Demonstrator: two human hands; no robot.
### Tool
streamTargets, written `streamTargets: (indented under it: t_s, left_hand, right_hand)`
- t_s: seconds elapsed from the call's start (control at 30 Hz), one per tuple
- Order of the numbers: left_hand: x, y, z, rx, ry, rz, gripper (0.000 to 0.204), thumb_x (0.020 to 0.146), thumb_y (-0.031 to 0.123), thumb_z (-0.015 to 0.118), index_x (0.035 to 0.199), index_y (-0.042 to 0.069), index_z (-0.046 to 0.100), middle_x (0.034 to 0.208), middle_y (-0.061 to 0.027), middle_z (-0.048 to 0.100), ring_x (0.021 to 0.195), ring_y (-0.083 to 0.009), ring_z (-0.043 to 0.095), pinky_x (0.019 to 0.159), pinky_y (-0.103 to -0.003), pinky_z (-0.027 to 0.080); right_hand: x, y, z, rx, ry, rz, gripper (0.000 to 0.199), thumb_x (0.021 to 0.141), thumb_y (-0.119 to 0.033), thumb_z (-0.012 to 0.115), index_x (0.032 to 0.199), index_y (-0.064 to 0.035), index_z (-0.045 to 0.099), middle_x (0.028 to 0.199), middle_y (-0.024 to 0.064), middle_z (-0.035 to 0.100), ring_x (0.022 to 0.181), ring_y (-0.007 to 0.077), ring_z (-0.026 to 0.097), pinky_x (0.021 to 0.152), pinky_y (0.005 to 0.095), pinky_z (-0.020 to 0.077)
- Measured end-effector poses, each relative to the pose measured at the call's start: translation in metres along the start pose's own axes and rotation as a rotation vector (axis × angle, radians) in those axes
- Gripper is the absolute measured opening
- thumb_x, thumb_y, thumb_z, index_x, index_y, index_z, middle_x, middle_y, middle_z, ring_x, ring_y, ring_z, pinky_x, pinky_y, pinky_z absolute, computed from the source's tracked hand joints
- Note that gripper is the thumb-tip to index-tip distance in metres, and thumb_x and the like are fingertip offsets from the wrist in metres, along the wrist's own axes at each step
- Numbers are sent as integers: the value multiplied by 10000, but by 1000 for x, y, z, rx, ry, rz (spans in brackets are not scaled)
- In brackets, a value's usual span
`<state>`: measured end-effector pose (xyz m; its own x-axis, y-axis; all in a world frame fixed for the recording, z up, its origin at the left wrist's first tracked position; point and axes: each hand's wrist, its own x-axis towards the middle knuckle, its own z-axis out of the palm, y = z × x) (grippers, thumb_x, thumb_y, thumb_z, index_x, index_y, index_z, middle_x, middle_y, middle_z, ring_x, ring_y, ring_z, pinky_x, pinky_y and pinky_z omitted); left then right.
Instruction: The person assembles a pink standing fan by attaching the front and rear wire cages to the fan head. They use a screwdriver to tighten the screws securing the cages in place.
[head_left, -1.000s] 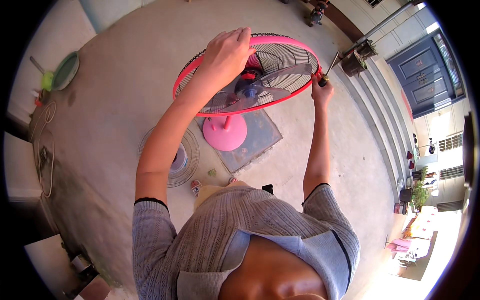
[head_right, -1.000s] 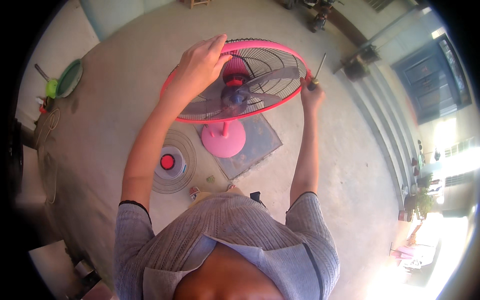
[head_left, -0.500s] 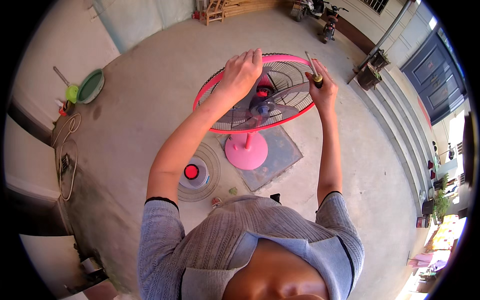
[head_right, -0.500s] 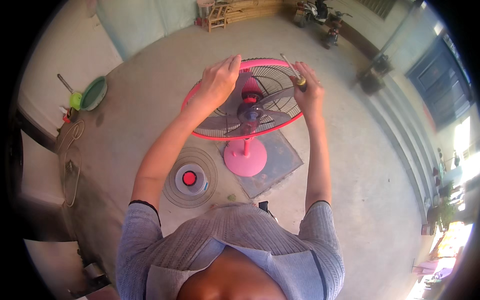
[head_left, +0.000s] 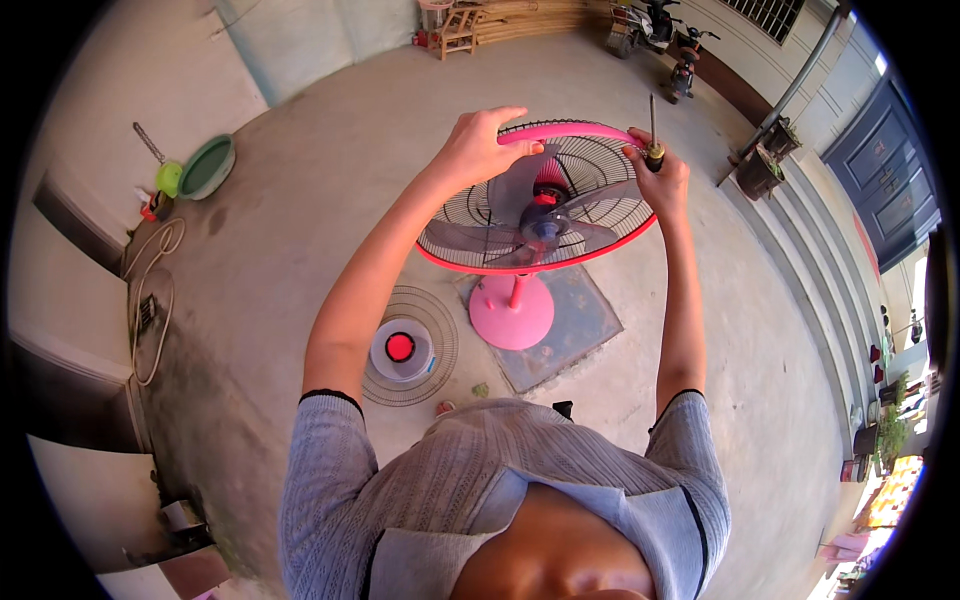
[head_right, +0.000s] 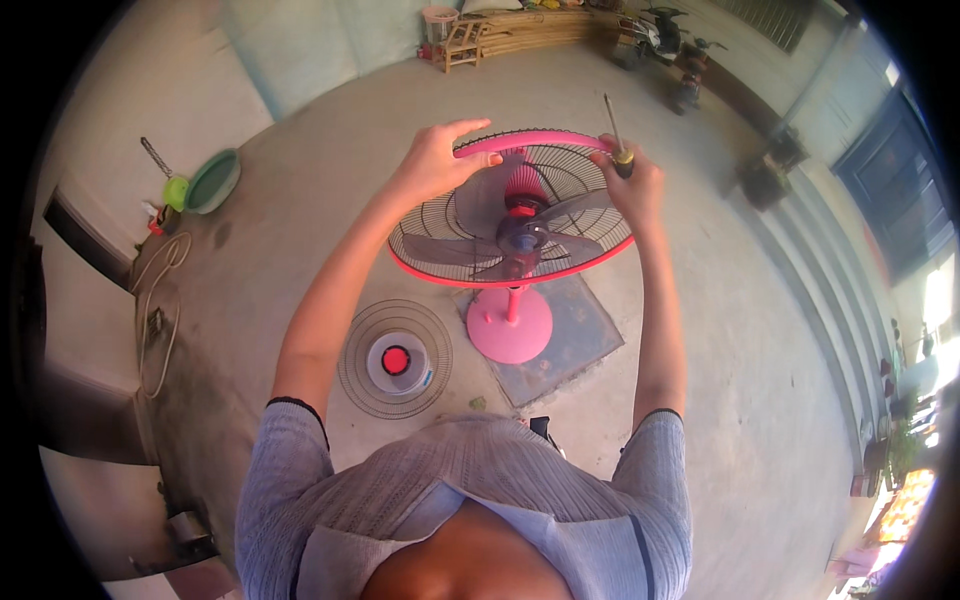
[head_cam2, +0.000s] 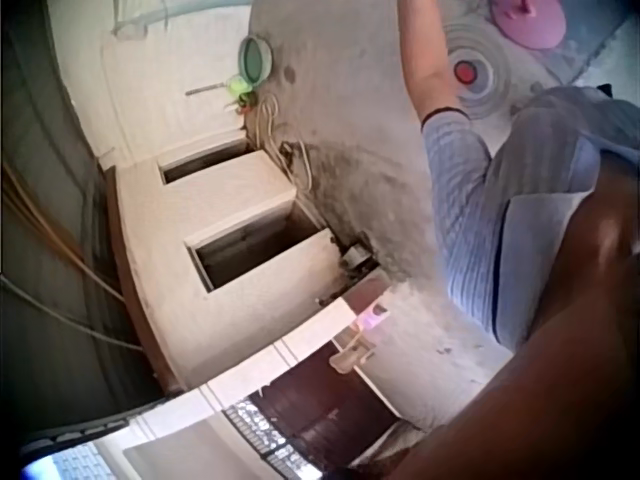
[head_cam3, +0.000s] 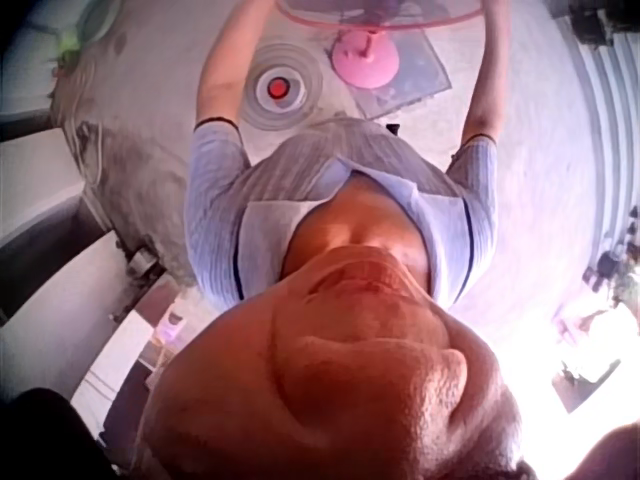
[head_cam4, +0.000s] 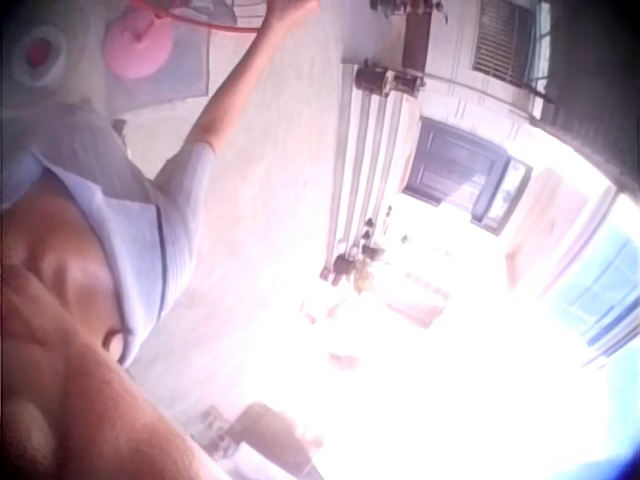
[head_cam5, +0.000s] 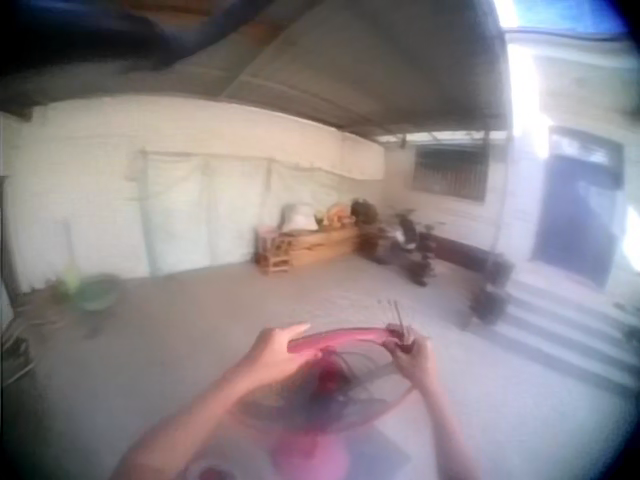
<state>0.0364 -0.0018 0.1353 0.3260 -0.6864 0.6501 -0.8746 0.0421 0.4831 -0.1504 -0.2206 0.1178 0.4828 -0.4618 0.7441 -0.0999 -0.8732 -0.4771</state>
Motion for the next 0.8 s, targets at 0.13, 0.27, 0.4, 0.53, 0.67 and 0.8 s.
streamTargets:
  t_s: [0.13, 0.27, 0.4, 0.53, 0.67, 0.8]
  left_hand:
    - [-3, -4, -1, -319, -123, -76, 402, 838, 166, 663, 1160, -62, 583, 955, -195, 681, 941, -284, 669, 814, -344, 518]
    - [-6, -7, 9, -192, -33, 25, 344, 867, 96, 611, 1185, -31, 575, 958, -168, 691, 936, -247, 674, 792, -317, 514]
    - [-6, -10, 15, 9, 43, 102, 318, 862, 65, 590, 1169, -16, 573, 977, -177, 673, 913, -318, 654, 763, -364, 519]
    - [-9, -5, 14, 156, 147, 264, 265, 815, 31, 586, 1065, -51, 557, 921, -195, 643, 836, -375, 619, 697, -422, 508]
    - [-7, -7, 16, 242, 133, 235, 369, 791, -48, 546, 1156, -7, 568, 1024, -202, 635, 883, -369, 626, 736, -423, 517]
    - [-8, -19, 23, 261, 162, 274, 405, 768, -83, 524, 1164, -12, 564, 1003, -221, 630, 864, -376, 624, 726, -433, 516]
  right_hand:
    - [0, -6, -2, 82, -20, 31, 249, 831, -212, 713, 1063, -124, 691, 809, 91, 696, 683, 85, 612, 664, 245, 483]
    - [1, -2, 2, -22, 19, 16, 216, 834, -200, 706, 1037, -126, 701, 790, 93, 693, 680, 83, 618, 660, 244, 483]
    - [1, -2, 7, -37, 69, -9, 201, 840, -189, 697, 1031, -127, 705, 777, 96, 693, 679, 77, 627, 659, 244, 486]
    - [-2, -2, 0, 51, -33, 68, 230, 859, -182, 679, 1072, -98, 689, 875, 88, 713, 752, 70, 637, 715, 232, 487]
    - [-1, 26, -3, 188, 82, -51, 284, 891, -190, 646, 1138, -49, 651, 1083, 64, 683, 926, 86, 622, 848, 231, 463]
    - [-14, 47, -28, 101, 301, 191, 290, 898, -245, 643, 1083, -21, 656, 844, 58, 688, 745, 89, 631, 675, 235, 496]
